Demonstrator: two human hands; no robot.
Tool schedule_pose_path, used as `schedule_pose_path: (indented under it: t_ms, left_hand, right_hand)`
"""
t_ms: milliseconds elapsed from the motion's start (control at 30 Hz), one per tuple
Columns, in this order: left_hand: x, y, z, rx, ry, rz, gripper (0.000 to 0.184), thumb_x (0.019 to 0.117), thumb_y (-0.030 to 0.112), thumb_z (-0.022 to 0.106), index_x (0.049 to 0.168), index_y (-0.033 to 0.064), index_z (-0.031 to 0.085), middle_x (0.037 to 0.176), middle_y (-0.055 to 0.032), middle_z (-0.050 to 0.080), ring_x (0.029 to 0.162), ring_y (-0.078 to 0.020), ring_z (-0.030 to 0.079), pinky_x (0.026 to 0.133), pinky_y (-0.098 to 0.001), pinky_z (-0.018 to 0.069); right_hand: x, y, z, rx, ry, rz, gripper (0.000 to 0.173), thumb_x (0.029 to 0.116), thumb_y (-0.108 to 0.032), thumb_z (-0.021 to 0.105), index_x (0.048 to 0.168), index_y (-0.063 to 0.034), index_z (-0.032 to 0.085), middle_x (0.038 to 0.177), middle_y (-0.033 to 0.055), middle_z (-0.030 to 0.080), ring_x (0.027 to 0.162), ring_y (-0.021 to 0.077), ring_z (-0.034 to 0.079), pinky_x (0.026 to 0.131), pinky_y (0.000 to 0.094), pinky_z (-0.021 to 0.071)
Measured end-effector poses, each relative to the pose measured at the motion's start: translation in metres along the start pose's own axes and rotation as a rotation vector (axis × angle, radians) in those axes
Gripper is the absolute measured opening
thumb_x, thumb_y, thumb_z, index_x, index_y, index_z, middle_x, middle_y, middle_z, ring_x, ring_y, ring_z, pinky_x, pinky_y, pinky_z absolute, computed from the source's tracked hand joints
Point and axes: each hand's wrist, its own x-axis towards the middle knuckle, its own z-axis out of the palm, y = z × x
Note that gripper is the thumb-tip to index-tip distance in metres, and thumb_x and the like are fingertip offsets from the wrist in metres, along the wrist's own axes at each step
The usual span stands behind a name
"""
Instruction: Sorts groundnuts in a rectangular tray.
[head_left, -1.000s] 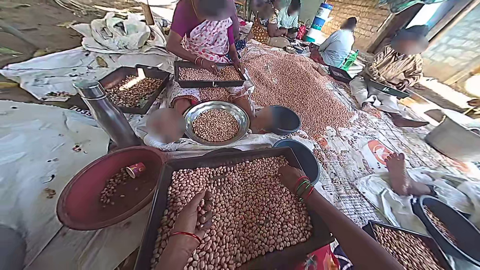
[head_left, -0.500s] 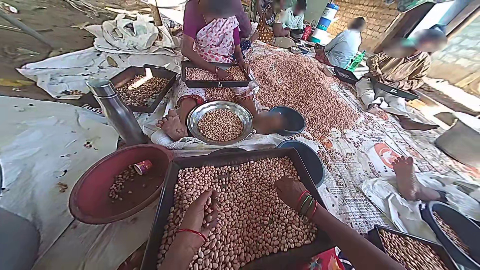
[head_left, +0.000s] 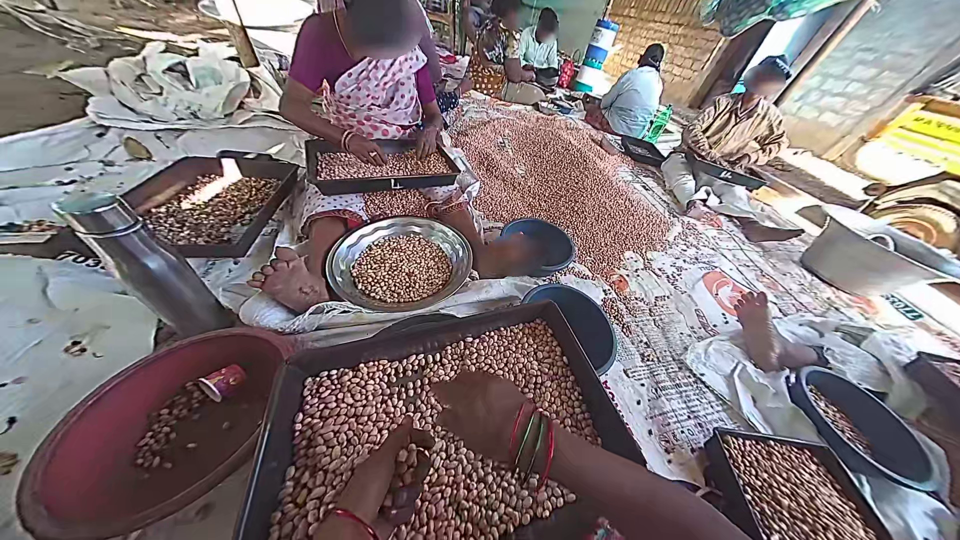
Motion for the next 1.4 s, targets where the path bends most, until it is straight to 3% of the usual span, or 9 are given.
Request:
schedule_pose_path:
  t_ms: [167,433,567,667,833,1100,1200,1267,1400]
  left_hand:
    - [-0.003,0.005,0.002,-0.139,0.038,0.055,0.04,0.1131,0.032,0.028,0.087,0.0139,0.053,0.053,0.0068,0.045,0.035,0.0018,0.032,0.033,-0.0122,0.0254]
    - [-0.003,0.01,0.002,-0.125,0.096,0.044,0.036,0.1131,0.031,0.032,0.091,0.0119,0.054,0.053,0.0053,0.043,0.036,0.0001,0.032,0.034,-0.0133,0.0258]
    - [-0.002,0.011,0.002,-0.064,0.073,0.008,0.043,0.113,0.039,0.028,0.093,0.0118,0.055,0.056,0.0045,0.047,0.037,-0.0013,0.034,0.035,-0.0146,0.027]
    - [-0.001,0.009,0.004,-0.033,0.05,-0.027,0.049,0.1126,0.044,0.024,0.095,0.0116,0.057,0.057,0.0029,0.049,0.038,-0.0027,0.037,0.036,-0.0154,0.029]
    - [-0.004,0.013,0.0,-0.172,0.067,-0.016,0.038,0.1125,0.035,0.032,0.092,0.0114,0.054,0.056,0.0038,0.045,0.036,-0.0015,0.033,0.034,-0.0143,0.0272]
    - [-0.003,0.013,0.0,-0.124,0.104,0.014,0.038,0.1123,0.037,0.034,0.093,0.0124,0.054,0.057,0.0039,0.047,0.037,-0.0017,0.033,0.035,-0.0152,0.0267]
    - [-0.001,0.011,-0.002,-0.156,0.104,0.031,0.046,0.1119,0.044,0.028,0.091,0.0139,0.056,0.056,0.0037,0.051,0.037,-0.0024,0.037,0.035,-0.0161,0.0297]
    - [-0.002,0.012,-0.004,-0.248,0.11,0.076,0.045,0.1122,0.041,0.029,0.092,0.0125,0.056,0.054,0.0036,0.048,0.036,-0.0026,0.036,0.034,-0.0161,0.0291]
    - [-0.004,0.018,-0.005,-0.378,0.193,0.152,0.032,0.1118,0.029,0.034,0.091,0.0117,0.052,0.055,0.0045,0.044,0.036,-0.0014,0.033,0.034,-0.0143,0.0267]
  right_hand:
    - [0.015,0.107,-0.039,-0.158,-0.02,0.513,0.037,0.111,-0.014,0.039,0.14,-0.0015,0.059,0.143,0.0234,0.058,0.133,0.0409,0.056,0.107,0.0588,0.0433]
    - [0.033,0.121,-0.021,-0.342,-0.174,0.623,0.036,0.1071,-0.008,0.041,0.138,0.0035,0.057,0.144,0.0276,0.054,0.133,0.0448,0.054,0.105,0.0611,0.0426]
    - [0.015,0.07,-0.024,-0.01,0.016,0.262,0.034,0.1079,-0.011,0.045,0.132,0.0063,0.062,0.135,0.0267,0.062,0.127,0.0391,0.06,0.107,0.053,0.0447]
    - [0.008,0.037,-0.013,0.095,-0.049,-0.017,0.034,0.1066,-0.009,0.047,0.132,0.0074,0.063,0.129,0.0267,0.066,0.117,0.0365,0.065,0.102,0.0479,0.0488]
    - [0.026,0.035,0.035,-0.319,-0.466,0.149,0.035,0.11,-0.013,0.042,0.137,0.0009,0.058,0.136,0.0273,0.06,0.122,0.0472,0.061,0.096,0.0644,0.0489]
    - [0.019,0.027,0.043,-0.05,-0.039,-0.044,0.031,0.1058,-0.01,0.047,0.121,0.0085,0.067,0.12,0.0273,0.069,0.112,0.0416,0.068,0.094,0.0548,0.0527]
    - [0.034,-0.003,0.026,0.005,0.04,-0.181,0.035,0.106,-0.014,0.052,0.131,0.0086,0.064,0.121,0.0284,0.068,0.113,0.0421,0.068,0.098,0.0537,0.0517]
    - [0.063,-0.002,0.013,-0.095,-0.018,0.002,0.041,0.1094,-0.02,0.047,0.141,0.003,0.058,0.14,0.0267,0.06,0.133,0.0417,0.056,0.111,0.0548,0.0427]
    - [0.091,0.039,0.037,-0.12,-0.074,0.284,0.043,0.1083,-0.027,0.048,0.147,-0.0117,0.057,0.156,0.0231,0.046,0.147,0.0466,0.036,0.116,0.0675,0.0287]
